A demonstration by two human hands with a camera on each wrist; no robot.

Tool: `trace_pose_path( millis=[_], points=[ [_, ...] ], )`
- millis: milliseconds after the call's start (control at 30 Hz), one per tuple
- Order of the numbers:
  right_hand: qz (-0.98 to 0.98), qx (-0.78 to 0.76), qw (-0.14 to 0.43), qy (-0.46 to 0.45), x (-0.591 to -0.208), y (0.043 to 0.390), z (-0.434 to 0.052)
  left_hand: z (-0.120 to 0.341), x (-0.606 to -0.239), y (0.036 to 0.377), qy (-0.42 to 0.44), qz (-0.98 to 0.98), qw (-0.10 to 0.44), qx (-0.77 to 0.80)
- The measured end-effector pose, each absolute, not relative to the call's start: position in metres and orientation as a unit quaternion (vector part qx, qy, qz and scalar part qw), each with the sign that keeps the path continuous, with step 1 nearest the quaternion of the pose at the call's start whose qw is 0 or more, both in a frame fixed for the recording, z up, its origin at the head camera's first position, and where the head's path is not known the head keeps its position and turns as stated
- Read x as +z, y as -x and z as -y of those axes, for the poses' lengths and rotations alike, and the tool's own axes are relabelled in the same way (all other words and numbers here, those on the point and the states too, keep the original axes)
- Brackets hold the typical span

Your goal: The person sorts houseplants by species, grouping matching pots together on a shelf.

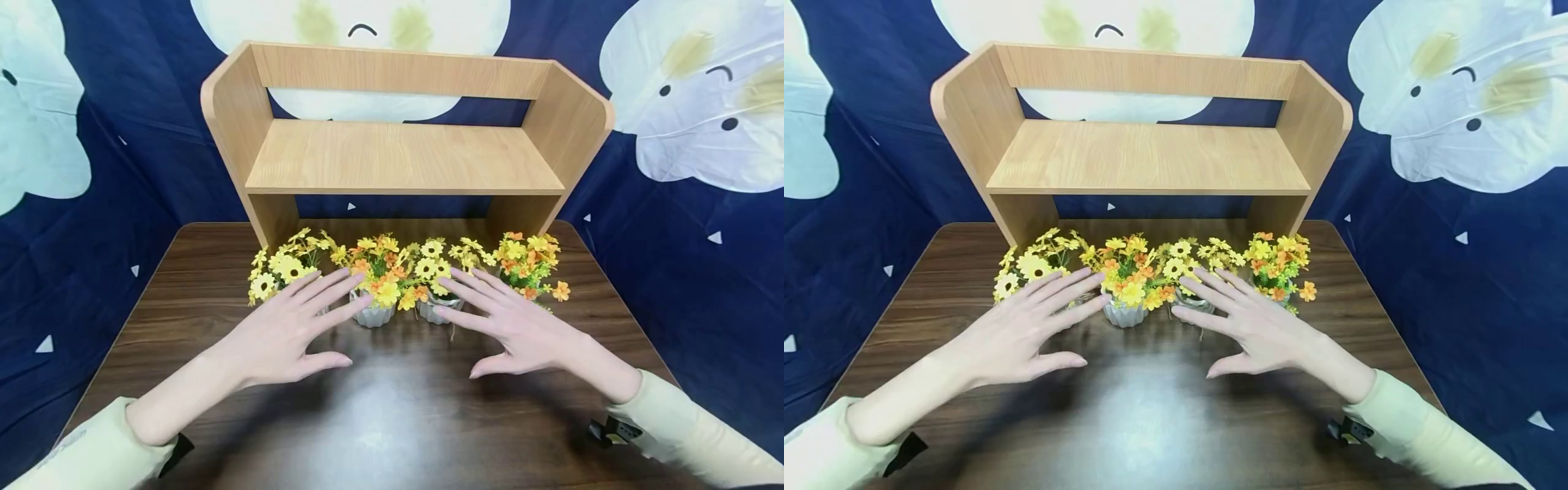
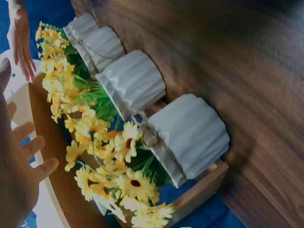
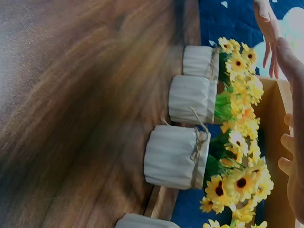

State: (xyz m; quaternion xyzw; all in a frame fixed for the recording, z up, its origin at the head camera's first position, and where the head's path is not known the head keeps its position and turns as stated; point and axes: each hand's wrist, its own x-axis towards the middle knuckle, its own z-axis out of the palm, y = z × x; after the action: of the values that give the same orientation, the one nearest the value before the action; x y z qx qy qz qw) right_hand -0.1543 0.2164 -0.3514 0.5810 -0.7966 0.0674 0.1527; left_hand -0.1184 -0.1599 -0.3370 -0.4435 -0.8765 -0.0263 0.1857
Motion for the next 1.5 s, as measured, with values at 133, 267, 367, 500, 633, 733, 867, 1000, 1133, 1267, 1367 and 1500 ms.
trace_pose_path(
  millis=[133, 267, 367, 500, 633, 733, 867, 1000, 1133, 1267, 1367, 1500],
  points=[
    [0.794, 0.089, 0.17, -0.576, -0.347, 0.158, -0.222, 0.164, -0.33, 0.125, 0.434, 0.879, 0.194, -0.031],
    [0.795, 0.108, 0.18, -0.569, -0.345, 0.161, -0.228, 0.169, -0.324, 0.133, 0.424, 0.88, 0.208, -0.035],
    [0.792, 0.119, 0.187, -0.568, -0.344, 0.165, -0.231, 0.173, -0.321, 0.138, 0.416, 0.883, 0.214, -0.035],
    [0.792, 0.129, 0.191, -0.565, -0.342, 0.17, -0.232, 0.178, -0.315, 0.143, 0.405, 0.886, 0.223, -0.037],
    [0.795, 0.14, 0.192, -0.558, -0.341, 0.175, -0.235, 0.183, -0.305, 0.148, 0.394, 0.886, 0.242, -0.041],
    [0.798, 0.147, 0.193, -0.552, -0.339, 0.177, -0.238, 0.187, -0.296, 0.153, 0.392, 0.879, 0.267, -0.053],
    [0.806, 0.154, 0.193, -0.539, -0.336, 0.179, -0.242, 0.192, -0.282, 0.159, 0.388, 0.865, 0.31, -0.07],
    [0.812, 0.156, 0.2, -0.525, -0.333, 0.178, -0.247, 0.197, -0.269, 0.165, 0.378, 0.86, 0.335, -0.076],
    [0.814, 0.168, 0.209, -0.515, -0.331, 0.18, -0.253, 0.202, -0.256, 0.17, 0.366, 0.858, 0.35, -0.087],
    [0.817, 0.194, 0.21, -0.5, -0.33, 0.182, -0.259, 0.207, -0.243, 0.176, 0.352, 0.857, 0.361, -0.106],
    [0.818, 0.22, 0.213, -0.486, -0.329, 0.182, -0.264, 0.213, -0.236, 0.18, 0.343, 0.858, 0.365, -0.115],
    [0.817, 0.259, 0.213, -0.469, -0.329, 0.183, -0.272, 0.219, -0.227, 0.185, 0.325, 0.857, 0.376, -0.139]
  ],
)
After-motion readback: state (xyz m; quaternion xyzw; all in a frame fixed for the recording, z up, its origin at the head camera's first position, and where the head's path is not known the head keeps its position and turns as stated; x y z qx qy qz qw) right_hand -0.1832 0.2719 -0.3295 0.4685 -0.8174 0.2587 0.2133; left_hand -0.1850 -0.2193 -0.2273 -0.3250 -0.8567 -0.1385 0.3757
